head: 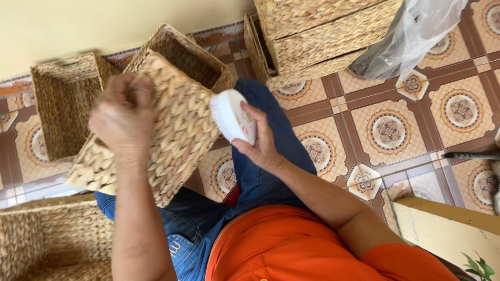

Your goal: The person scrubs a rectangular woven basket with a white handheld brush, rotating the basket to clean multiple sides and the interior. The person holds the basket on their lap and continues scrubbing the exterior and interior surfaces.

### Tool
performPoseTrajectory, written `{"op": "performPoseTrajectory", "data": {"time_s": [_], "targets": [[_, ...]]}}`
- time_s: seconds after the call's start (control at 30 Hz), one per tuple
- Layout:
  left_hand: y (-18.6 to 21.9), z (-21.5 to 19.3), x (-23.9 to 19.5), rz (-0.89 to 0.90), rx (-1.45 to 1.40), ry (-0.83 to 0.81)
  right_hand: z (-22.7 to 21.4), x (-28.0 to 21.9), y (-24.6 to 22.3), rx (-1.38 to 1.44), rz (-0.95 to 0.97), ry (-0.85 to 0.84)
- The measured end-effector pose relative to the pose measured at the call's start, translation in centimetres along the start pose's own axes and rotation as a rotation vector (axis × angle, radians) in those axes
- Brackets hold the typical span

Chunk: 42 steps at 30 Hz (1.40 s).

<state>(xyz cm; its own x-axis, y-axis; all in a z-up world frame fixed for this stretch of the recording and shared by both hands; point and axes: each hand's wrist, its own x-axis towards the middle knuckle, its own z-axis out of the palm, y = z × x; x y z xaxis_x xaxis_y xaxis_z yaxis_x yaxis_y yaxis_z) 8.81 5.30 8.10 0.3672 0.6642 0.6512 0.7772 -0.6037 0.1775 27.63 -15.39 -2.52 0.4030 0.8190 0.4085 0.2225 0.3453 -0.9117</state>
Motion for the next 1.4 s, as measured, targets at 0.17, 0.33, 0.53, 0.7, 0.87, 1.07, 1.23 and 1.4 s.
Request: {"op": "performPoseTrajectory", "data": {"time_s": [0.17, 0.33, 0.53, 0.7, 0.87, 1.07, 1.23, 1.4], "targets": [[-4.8, -6.6, 0.5, -0.32, -0.775, 0.042, -2.1, 1.4, 0.8, -0.039, 0.059, 0.1], [-6.6, -14.5, -1.0, -0.753, -0.861, 0.243, -4.5, 3.3, 2.0, 0.13, 0.053, 0.259], [-7.8, -16.7, -4.1, -0.582, -1.106, 0.476, -7.5, 5.0, 2.0, 0.318, 0.121, 0.365], [-7.7, -14.8, -4.6, -0.496, -1.312, 0.481, -9.3, 5.6, 1.6, 0.422, 0.216, 0.383], [-6.7, -11.1, -5.0, -0.547, -1.524, 0.44, -11.1, 6.3, 1.0, 0.529, 0.362, 0.423], [-8.2, -6.3, -8.0, -0.725, -1.568, 0.396, -13.2, 6.0, 0.5, 0.322, 0.151, 0.439], [-10.1, -3.3, -10.6, -0.77, -1.564, 0.391, -10.9, 4.3, 0.8, 0.015, 0.013, 0.285], [-10.7, -5.5, -12.5, -0.822, -1.54, 0.329, -10.8, 0.0, -0.3, -0.187, 0.09, 0.185]]}}
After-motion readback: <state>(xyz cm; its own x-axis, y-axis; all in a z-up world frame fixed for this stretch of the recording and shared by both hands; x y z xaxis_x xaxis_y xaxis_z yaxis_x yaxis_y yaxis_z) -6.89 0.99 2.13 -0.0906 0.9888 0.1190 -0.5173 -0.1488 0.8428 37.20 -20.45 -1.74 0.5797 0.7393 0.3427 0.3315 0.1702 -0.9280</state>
